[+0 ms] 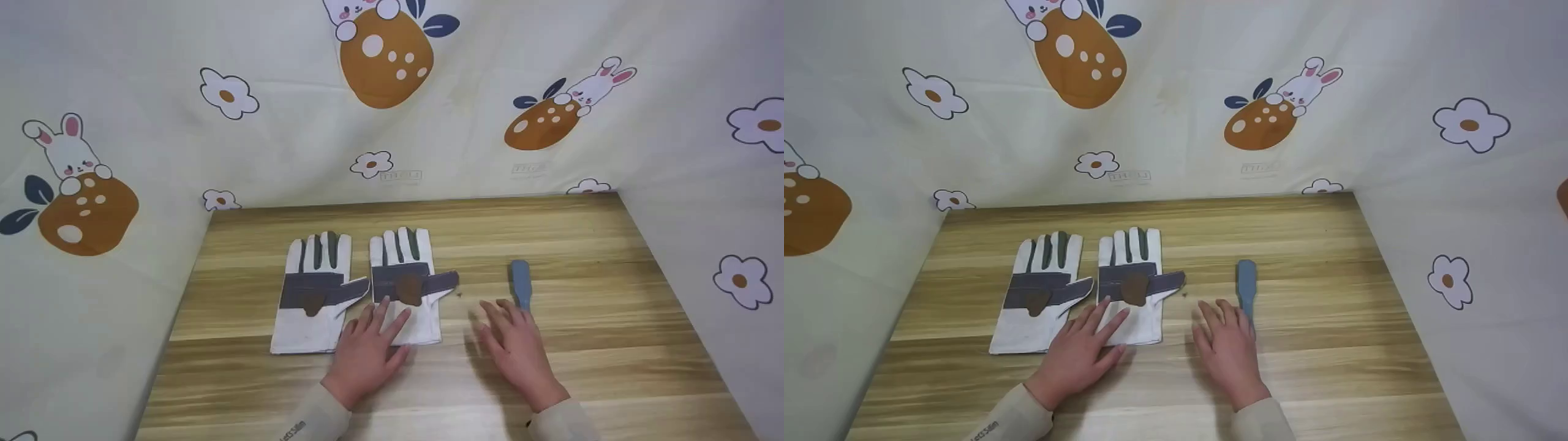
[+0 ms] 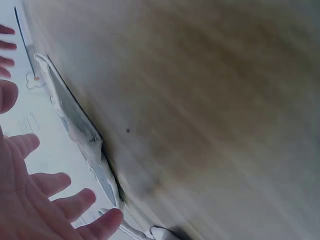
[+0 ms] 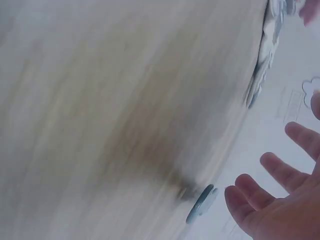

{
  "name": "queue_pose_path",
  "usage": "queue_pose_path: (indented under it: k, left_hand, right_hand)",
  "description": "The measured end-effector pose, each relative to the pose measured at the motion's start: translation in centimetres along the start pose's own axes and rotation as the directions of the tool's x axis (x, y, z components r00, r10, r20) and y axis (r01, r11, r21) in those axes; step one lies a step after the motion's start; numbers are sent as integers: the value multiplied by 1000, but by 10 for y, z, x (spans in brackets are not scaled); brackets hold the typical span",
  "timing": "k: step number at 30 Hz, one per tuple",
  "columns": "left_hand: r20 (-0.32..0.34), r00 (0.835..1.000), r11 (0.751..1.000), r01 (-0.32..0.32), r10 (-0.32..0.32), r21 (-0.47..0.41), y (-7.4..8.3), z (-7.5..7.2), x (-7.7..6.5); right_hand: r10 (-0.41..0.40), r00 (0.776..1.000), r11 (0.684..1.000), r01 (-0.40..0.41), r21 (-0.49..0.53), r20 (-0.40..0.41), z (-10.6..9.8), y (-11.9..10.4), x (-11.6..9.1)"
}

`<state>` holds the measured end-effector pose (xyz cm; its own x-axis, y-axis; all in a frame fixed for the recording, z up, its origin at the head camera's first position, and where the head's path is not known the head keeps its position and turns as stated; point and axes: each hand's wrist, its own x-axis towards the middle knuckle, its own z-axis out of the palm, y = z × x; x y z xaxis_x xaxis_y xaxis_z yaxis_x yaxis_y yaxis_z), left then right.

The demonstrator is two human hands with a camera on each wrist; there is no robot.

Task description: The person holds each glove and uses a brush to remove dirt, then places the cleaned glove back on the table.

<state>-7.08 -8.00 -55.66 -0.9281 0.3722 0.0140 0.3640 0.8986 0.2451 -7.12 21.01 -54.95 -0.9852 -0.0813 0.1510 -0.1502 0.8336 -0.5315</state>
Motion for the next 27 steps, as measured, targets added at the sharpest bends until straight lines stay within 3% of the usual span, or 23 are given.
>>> queue_pose_path:
  k: [8, 17, 24, 27]
  left_hand:
    - [24, 996, 991, 93, -91, -96, -6, -1, 8]
    - [24, 989, 972, 150, -148, -180, -7, -2, 19]
    - [58, 978, 940, 207, -198, -273, -8, -2, 28]
    - [79, 970, 910, 243, -230, -337, -11, -3, 31]
  right_hand:
    - [103, 994, 993, -102, 61, -19, -8, 13, 4]
    - [199, 980, 977, -199, 76, 14, -15, 24, 4]
    - [268, 963, 959, -269, 89, 27, -21, 29, 8]
    - [292, 956, 952, -294, 89, 34, -21, 31, 11]
